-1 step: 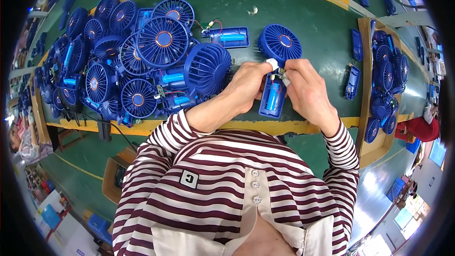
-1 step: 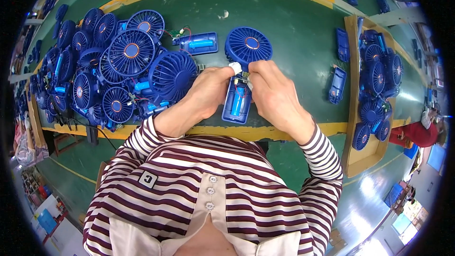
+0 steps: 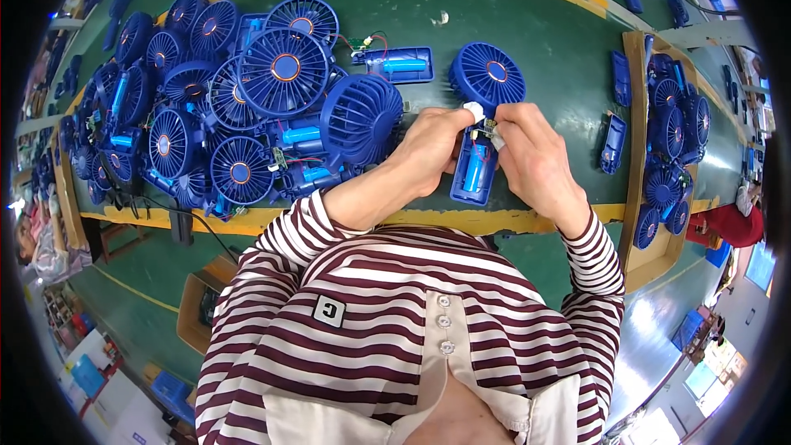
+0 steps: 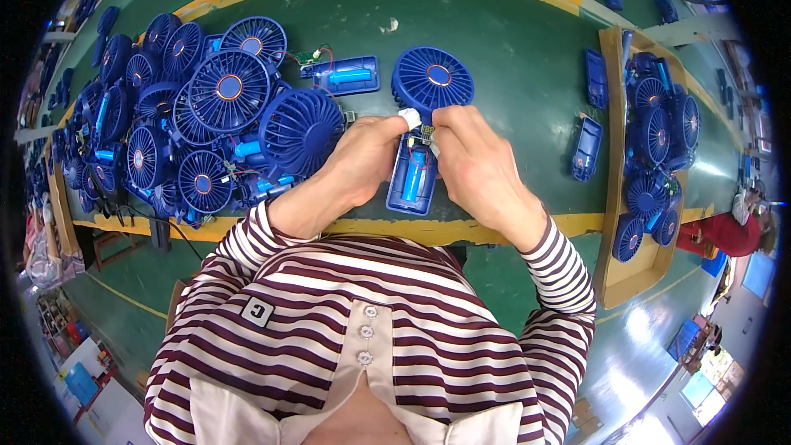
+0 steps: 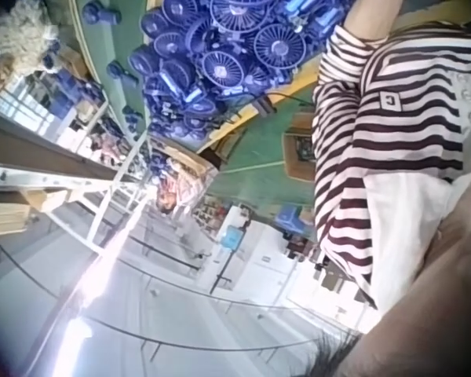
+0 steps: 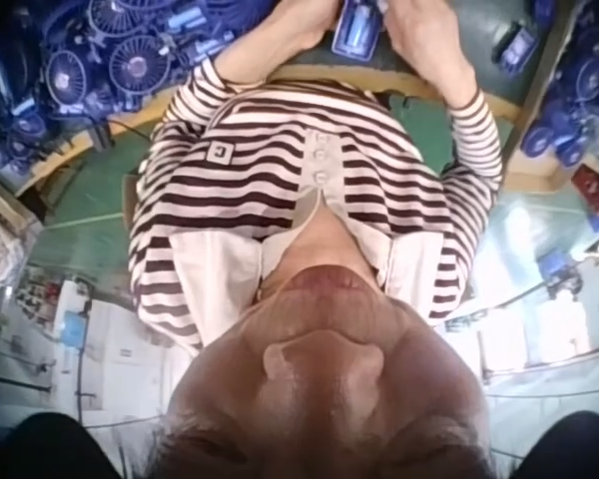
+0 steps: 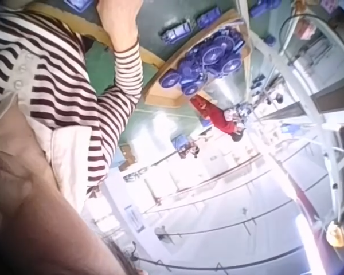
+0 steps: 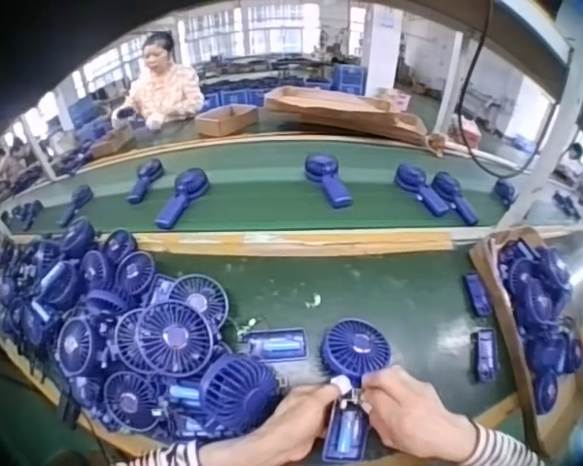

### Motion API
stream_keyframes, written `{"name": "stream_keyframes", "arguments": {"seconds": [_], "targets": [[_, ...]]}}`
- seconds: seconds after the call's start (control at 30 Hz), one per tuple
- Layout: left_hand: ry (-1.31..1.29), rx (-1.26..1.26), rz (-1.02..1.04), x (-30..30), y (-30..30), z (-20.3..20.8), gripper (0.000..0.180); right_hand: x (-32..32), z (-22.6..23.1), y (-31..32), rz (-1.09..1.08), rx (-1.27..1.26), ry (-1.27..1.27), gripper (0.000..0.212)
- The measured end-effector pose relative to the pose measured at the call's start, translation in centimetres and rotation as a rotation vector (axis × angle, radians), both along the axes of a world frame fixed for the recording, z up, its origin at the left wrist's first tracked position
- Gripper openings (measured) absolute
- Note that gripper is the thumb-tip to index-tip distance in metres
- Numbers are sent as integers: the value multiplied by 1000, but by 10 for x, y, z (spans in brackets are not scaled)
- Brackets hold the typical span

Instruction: The person assembles handheld fans by positioning internal wiring and circuit boards into the handle casings, snapping the outer covers into place by hand, and placing the assembled fans onto the conveyor belt.

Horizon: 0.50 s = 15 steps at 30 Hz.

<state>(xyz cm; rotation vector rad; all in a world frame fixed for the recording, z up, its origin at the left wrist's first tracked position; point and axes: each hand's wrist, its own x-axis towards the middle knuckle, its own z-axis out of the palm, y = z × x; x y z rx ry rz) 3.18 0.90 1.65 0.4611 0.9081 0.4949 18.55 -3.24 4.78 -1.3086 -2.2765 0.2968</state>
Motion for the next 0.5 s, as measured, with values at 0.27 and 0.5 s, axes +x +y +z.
{"name": "stream_keyframes", "arguments": {"seconds": [0.27, 0.5], "targets": [[39, -1, -41, -2, -1, 0, 19, -2, 0, -3, 6, 23, -130, 25], [12, 6, -47, -5, -3, 0, 18, 0, -2, -4, 35, 23, -171, 23]]}}
